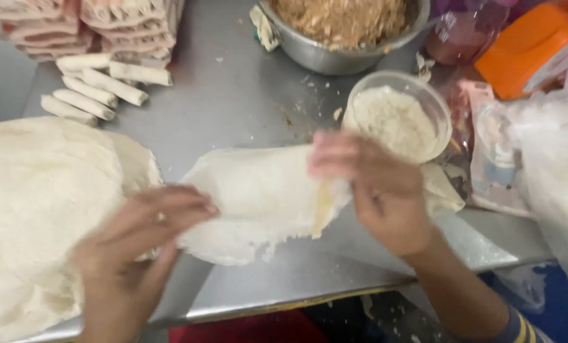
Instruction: The person is preparing lumpia by peeling wrappers, filling them with meat, rolling them, and then packaging the finished rolls into plastic bags.
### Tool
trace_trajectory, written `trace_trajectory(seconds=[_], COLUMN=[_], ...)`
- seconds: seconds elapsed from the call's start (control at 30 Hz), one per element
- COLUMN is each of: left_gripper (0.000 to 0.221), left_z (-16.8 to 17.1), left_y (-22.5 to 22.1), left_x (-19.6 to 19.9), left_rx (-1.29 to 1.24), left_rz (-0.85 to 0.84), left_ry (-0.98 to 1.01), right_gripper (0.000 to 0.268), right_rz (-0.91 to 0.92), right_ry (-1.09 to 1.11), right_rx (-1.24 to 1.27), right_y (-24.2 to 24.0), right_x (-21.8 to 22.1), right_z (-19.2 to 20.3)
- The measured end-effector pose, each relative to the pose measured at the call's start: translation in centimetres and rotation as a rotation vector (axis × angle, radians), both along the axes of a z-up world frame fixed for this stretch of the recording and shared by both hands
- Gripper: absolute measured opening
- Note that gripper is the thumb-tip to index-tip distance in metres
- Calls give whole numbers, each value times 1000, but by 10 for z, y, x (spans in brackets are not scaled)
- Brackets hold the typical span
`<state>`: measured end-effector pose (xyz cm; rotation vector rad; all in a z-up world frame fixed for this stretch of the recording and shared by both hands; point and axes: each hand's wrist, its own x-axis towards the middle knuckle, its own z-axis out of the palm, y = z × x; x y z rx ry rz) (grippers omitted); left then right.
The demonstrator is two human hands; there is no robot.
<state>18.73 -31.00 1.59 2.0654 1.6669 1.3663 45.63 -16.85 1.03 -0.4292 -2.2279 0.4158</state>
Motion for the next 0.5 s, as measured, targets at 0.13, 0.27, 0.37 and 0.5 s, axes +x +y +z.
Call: trace_trajectory(seconds=[0.13, 0.27, 0.37, 0.5], left_gripper=[24, 56, 32, 17], left_z=[-84, -75, -67, -108], left_y=[-9, -22, 1, 12], left_x=[-16, 10, 53, 74], left_rx=[-152, -217, -149, -113], left_rz=[-309, -221, -189, -212], left_ry=[59, 116, 42, 286], right_gripper=[40, 33, 32, 60], right_rz=[187, -35, -312, -454], right_ry=[-397, -464, -349, -858], right_rx=[-376, -316, 112, -130], right_y=[-21, 28, 112, 144], right_x=[24, 62, 84, 74], right_z=[-49, -27, -59, -37])
